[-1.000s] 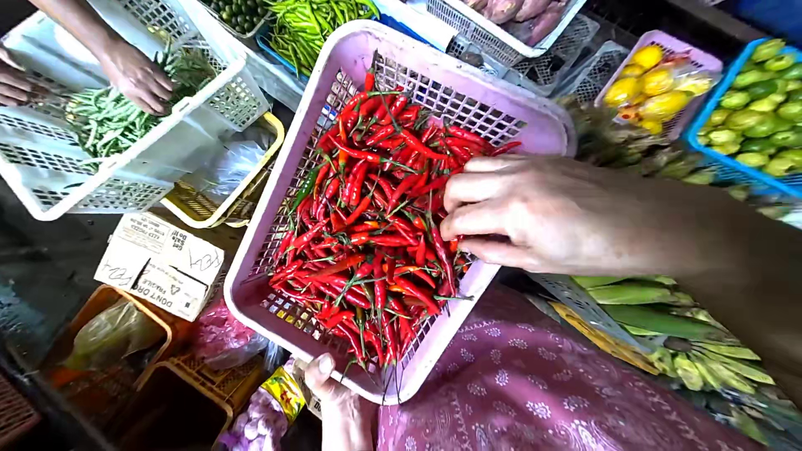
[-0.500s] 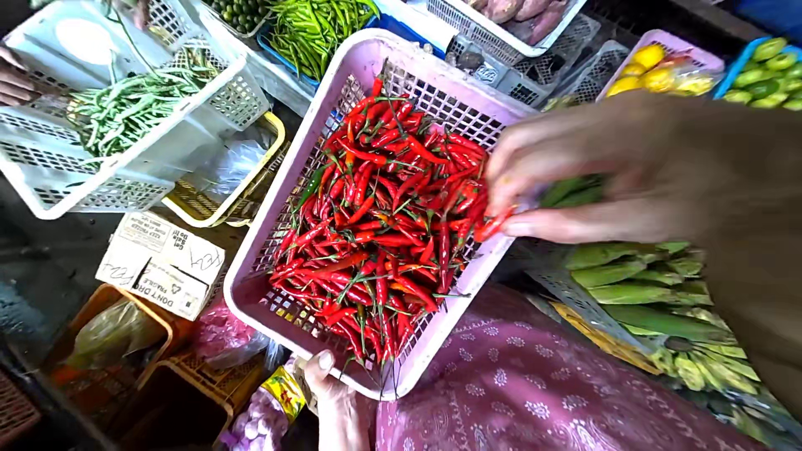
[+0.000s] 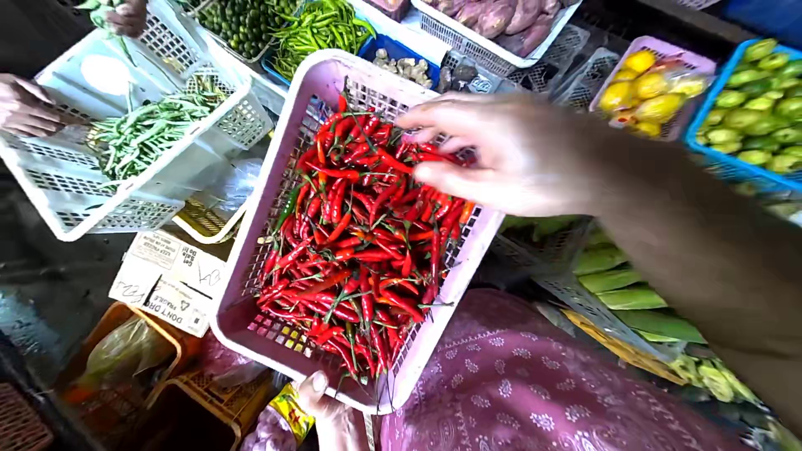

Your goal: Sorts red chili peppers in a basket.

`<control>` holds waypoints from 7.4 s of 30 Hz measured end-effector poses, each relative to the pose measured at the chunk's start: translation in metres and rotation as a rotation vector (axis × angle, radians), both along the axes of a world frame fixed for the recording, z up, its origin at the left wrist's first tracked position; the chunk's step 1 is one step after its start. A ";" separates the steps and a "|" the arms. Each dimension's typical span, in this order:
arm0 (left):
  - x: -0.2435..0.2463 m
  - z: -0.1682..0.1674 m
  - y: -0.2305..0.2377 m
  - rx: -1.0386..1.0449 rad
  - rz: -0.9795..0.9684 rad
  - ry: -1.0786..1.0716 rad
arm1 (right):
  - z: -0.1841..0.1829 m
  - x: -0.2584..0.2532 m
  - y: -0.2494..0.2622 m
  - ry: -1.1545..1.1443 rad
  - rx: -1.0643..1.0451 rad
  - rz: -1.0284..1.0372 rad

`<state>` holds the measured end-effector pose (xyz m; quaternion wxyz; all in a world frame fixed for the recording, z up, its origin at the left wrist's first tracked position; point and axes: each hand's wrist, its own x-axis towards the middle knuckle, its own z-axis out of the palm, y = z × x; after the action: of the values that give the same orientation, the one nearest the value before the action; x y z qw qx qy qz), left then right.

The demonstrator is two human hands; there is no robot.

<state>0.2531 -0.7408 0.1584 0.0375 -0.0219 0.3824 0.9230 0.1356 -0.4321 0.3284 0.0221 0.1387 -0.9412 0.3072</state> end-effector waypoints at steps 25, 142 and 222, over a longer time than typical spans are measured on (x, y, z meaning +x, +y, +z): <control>0.020 0.000 -0.015 0.050 -0.142 0.071 | -0.012 -0.001 -0.031 -0.025 0.267 -0.016; 0.012 0.022 0.004 0.170 -0.294 -0.022 | -0.014 -0.009 0.001 0.084 0.328 0.312; 0.004 0.012 0.024 0.131 -0.381 0.039 | -0.017 0.015 0.023 0.050 0.002 -0.021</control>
<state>0.2574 -0.7164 0.1704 0.2056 0.0711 0.3192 0.9224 0.1510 -0.4087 0.3113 0.0486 0.1363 -0.9421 0.3025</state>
